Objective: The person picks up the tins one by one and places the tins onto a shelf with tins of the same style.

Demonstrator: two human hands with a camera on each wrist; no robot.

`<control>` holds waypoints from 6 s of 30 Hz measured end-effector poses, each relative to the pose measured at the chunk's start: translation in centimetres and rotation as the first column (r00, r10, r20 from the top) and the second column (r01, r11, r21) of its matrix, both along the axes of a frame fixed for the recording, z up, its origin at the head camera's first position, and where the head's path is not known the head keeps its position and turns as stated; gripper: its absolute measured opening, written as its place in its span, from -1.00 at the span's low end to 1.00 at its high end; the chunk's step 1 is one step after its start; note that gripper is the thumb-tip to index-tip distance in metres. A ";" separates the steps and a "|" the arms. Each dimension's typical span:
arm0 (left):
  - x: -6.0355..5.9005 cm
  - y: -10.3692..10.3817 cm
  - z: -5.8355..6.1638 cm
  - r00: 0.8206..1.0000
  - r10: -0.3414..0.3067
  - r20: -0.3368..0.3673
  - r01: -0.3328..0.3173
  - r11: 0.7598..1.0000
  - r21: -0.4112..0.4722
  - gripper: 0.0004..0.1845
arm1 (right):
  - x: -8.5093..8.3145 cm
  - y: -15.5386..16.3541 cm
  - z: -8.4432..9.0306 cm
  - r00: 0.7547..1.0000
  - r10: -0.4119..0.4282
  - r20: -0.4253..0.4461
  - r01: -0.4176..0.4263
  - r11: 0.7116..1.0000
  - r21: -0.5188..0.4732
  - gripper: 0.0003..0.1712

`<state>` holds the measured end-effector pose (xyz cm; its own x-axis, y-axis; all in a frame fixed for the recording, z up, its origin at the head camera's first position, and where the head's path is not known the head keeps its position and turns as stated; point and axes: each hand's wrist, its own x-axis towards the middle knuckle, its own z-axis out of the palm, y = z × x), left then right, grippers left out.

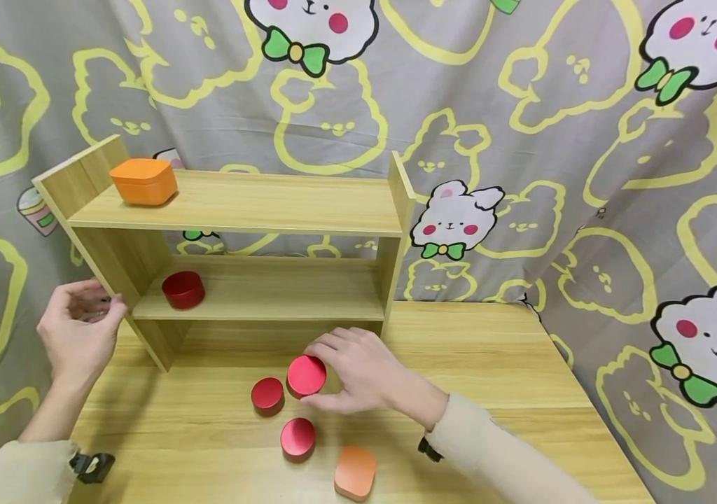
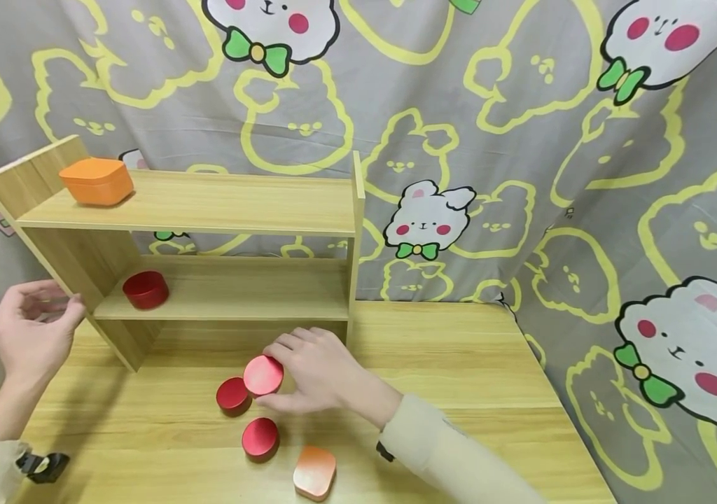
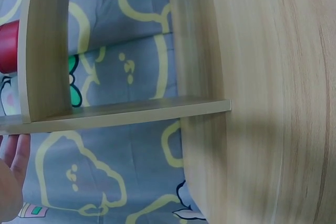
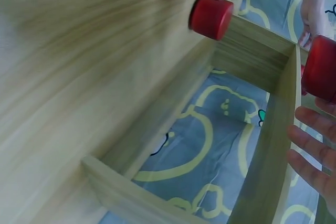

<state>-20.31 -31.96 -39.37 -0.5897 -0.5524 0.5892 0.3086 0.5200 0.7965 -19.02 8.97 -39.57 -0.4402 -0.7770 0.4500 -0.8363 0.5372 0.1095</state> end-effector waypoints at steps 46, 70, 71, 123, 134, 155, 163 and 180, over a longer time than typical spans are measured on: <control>0.0 0.3 0.1 1.000 0.001 -0.011 -0.001 1.000 0.002 -0.65 | -6.0 -9.3 4.7 0.992 -0.110 -0.054 0.111 0.993 0.028 -0.25; -0.2 0.0 -0.2 1.000 0.011 -0.001 -0.011 1.000 0.001 -0.64 | -8.0 -11.6 4.4 0.988 -0.144 -0.063 0.149 0.986 0.078 -0.30; -0.2 0.0 -0.2 1.000 0.011 -0.001 -0.011 1.000 0.000 -0.65 | -8.1 -11.7 4.4 0.988 -0.148 -0.053 0.152 0.985 0.082 -0.30; 0.5 1.1 0.9 1.000 0.003 -0.031 -0.003 1.000 0.013 -0.64 | -9.6 -14.5 4.2 0.966 -0.257 0.021 0.253 0.960 0.119 -0.32; 0.1 0.9 0.5 0.999 0.005 -0.035 -0.005 1.000 0.005 -0.67 | -9.6 -14.2 4.1 0.964 -0.266 0.003 0.264 0.958 0.112 -0.21; 0.2 0.7 0.3 0.999 0.015 -0.039 -0.015 1.000 0.008 -0.68 | -7.1 -9.5 4.0 0.962 -0.248 -0.116 0.261 0.958 0.119 0.02; 0.0 0.5 0.2 0.999 0.018 -0.027 -0.018 1.000 -0.002 -0.72 | -5.7 -7.3 4.0 0.960 -0.213 -0.181 0.232 0.969 0.089 0.07; 0.1 0.7 0.5 1.000 0.016 -0.020 -0.016 1.000 0.003 -0.67 | -2.7 -3.2 3.5 0.953 -0.141 -0.267 0.152 0.988 0.021 0.10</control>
<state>-20.16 -31.24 -38.91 -0.5690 -0.5633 0.5992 0.3162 0.5228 0.7917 -21.70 5.72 -36.09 -0.4207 -0.7329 0.5347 -0.6871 0.6422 0.3397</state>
